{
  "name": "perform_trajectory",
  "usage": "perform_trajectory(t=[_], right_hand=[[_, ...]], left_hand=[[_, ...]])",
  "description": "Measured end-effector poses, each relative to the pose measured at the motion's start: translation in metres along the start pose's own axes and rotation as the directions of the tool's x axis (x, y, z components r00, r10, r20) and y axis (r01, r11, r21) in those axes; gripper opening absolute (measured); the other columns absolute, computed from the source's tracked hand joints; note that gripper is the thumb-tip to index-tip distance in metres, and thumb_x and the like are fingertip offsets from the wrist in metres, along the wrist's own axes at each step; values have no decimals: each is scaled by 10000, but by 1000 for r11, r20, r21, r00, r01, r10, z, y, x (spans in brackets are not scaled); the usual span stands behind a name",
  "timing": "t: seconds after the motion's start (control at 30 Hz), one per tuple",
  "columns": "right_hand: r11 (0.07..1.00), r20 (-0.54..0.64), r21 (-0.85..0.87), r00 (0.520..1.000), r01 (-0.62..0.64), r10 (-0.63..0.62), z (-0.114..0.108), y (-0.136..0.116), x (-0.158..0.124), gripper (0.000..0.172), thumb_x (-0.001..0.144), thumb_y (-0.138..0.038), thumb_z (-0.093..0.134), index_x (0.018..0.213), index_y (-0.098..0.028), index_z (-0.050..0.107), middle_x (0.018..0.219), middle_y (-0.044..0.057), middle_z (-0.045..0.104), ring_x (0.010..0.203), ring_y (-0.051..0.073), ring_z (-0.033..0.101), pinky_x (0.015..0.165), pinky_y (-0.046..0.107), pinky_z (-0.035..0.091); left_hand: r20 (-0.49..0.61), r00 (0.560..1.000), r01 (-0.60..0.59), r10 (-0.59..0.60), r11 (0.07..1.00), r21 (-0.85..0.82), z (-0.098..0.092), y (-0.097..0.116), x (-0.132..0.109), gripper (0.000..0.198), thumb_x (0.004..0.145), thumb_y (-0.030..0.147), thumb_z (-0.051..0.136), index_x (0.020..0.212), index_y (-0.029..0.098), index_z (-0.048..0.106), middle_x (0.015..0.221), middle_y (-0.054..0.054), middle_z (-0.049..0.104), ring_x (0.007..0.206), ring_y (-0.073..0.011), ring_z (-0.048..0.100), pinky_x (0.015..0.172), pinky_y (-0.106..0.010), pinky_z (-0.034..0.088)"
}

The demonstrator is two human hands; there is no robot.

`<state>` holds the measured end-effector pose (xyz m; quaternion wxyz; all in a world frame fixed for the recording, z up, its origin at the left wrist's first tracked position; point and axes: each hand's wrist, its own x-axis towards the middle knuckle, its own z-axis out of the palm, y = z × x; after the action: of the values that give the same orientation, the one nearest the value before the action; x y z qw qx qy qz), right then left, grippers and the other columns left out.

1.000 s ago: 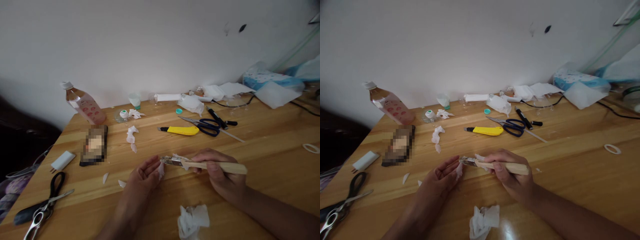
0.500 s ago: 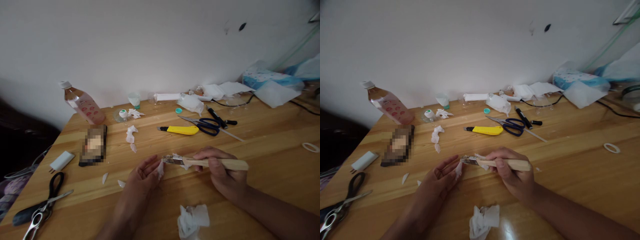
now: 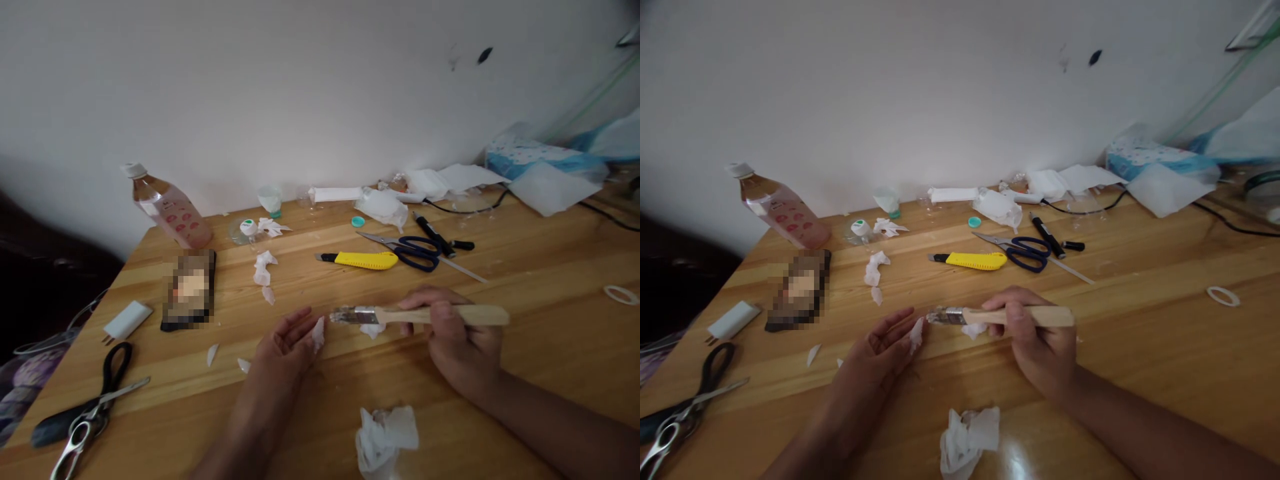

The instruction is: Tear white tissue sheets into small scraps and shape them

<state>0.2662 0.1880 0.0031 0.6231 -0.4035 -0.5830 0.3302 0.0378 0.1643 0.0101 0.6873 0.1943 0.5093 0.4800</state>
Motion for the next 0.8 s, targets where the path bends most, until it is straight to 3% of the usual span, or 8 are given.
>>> perform_trajectory(t=[0.17,0.27,0.33,0.43,0.53,0.6,0.7,0.8], right_hand=[[992,-277,104,956,-72,99,-2,-4,24,207,960,-437,630,849,-267,592,623,-46,494,458,116,449,390,259,363],[986,-404,149,905,-80,134,-23,-19,34,294,914,-457,691,817,-257,498,641,-66,438,481,89,405,394,228,344],[985,-453,141,879,-97,151,-52,-30,32,319,880,-447,730,792,-256,492,632,-68,434,486,75,414,402,226,361],[982,-516,91,836,-164,188,-116,-40,22,312,814,-401,787,717,-250,532,580,-42,488,468,78,502,386,251,396],[970,-525,10,824,-244,213,-187,-38,14,373,736,-502,802,599,-241,573,498,24,553,396,109,564,355,281,412],[955,-492,-66,842,-289,221,-226,-33,10,412,621,-548,856,528,-243,593,442,55,561,341,147,567,329,301,414],[923,-402,-212,890,-320,217,-262,-25,2,456,601,-625,833,461,-245,623,421,105,579,309,198,561,282,329,389],[889,-314,-383,940,-251,130,-274,-21,-8,429,604,-655,820,521,-249,708,502,146,652,371,241,622,314,348,442]], left_hand=[[-11,1000,-10,10,1000,-17,2,5,-4,409,794,67,762,1177,179,672,1276,-118,705,1180,-208,677,1113,-326,480],[7,1000,-1,1,999,-42,5,9,-8,424,815,17,706,1211,156,644,1268,-140,698,1204,-218,667,1118,-334,485],[10,1000,2,-2,999,-49,6,11,-9,415,842,-5,650,1233,131,616,1261,-160,695,1196,-217,673,1107,-330,499],[14,1000,7,-6,999,-46,7,13,-9,359,901,20,566,1253,91,567,1258,-203,688,1154,-222,697,1068,-337,532],[34,999,4,-2,999,-33,6,14,-9,305,953,80,514,1256,69,534,1246,-231,682,1094,-219,723,985,-312,578],[43,999,1,0,1000,-17,5,15,-8,294,960,94,506,1251,60,524,1228,-236,683,1039,-212,740,921,-290,601],[30,999,-18,18,1000,8,5,19,-10,311,951,76,496,1261,60,509,1177,-222,695,950,-196,758,857,-271,615],[33,999,-28,27,999,15,5,22,-17,337,941,56,494,1277,80,504,1126,-198,714,914,-183,762,842,-261,614]])
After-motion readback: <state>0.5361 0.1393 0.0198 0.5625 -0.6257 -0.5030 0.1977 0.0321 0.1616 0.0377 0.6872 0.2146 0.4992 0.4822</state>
